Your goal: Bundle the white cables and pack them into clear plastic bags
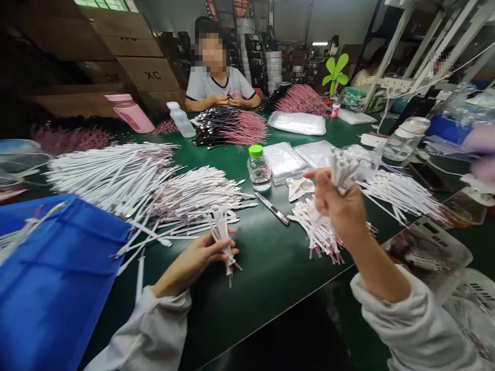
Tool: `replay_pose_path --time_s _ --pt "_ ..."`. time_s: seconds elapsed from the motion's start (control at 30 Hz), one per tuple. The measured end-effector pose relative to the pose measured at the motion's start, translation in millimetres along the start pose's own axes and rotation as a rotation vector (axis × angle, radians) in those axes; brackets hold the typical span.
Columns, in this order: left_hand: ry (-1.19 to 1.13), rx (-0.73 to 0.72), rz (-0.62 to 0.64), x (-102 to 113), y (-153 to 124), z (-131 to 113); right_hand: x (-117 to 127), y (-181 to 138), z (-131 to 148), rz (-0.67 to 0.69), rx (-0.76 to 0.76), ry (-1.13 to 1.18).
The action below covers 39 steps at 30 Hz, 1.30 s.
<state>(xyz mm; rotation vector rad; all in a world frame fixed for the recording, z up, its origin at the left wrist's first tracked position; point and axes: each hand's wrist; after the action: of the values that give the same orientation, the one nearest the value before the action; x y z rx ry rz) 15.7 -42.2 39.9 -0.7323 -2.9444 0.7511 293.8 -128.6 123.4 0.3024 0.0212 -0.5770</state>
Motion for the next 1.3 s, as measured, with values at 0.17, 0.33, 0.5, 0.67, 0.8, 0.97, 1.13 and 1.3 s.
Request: replay_pose_path --time_s 0.17,0.33,0.5,0.67,0.8,0.97,1.13,1.3 --pt "-0.109 -0.200 -0.129 -4.8 3.9 9.4 -113.8 -17.6 -51.6 0.127 -0.356 0.264" --pt "-0.224 -0.237 -0.105 2.1 7.7 12.5 -149.5 -16.2 -98.6 0.388 -0.810 0.378" --pt "-0.245 -0.114 0.028 0.8 8.7 16.7 -141.5 -23.4 -106.1 0.440 -0.755 0.308" --pt "-0.180 -0.139 0.006 -5.3 9.0 19.9 -140.8 -28.4 -105.4 0.283 -0.633 0.252" --pt "-0.151 -0.158 0.024 -5.3 10.5 21.1 -142.2 -31.7 -108.4 0.232 -0.529 0.183" --pt "-0.157 -0.170 -0.144 1.2 15.1 22.5 -139.5 -33.0 -113.8 0.250 -0.419 0.087" --pt "-0.225 -0.166 -0.222 3.8 14.3 19.7 -139.0 -34.2 -113.7 0.242 -0.451 0.100" --pt "-0.256 -0.188 -0.113 -1.6 9.6 16.8 -140.5 -35.0 -111.8 0.239 -0.519 0.135"
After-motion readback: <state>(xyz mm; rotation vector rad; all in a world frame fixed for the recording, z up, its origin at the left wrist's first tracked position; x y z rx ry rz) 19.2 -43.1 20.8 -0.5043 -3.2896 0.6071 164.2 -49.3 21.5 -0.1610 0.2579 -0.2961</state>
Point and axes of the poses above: each hand's wrist, its own y-axis towards the middle knuckle, its own x-axis out of the back of the hand, z = x × y, and after that the axes turned 5 degrees about -z, right-handed
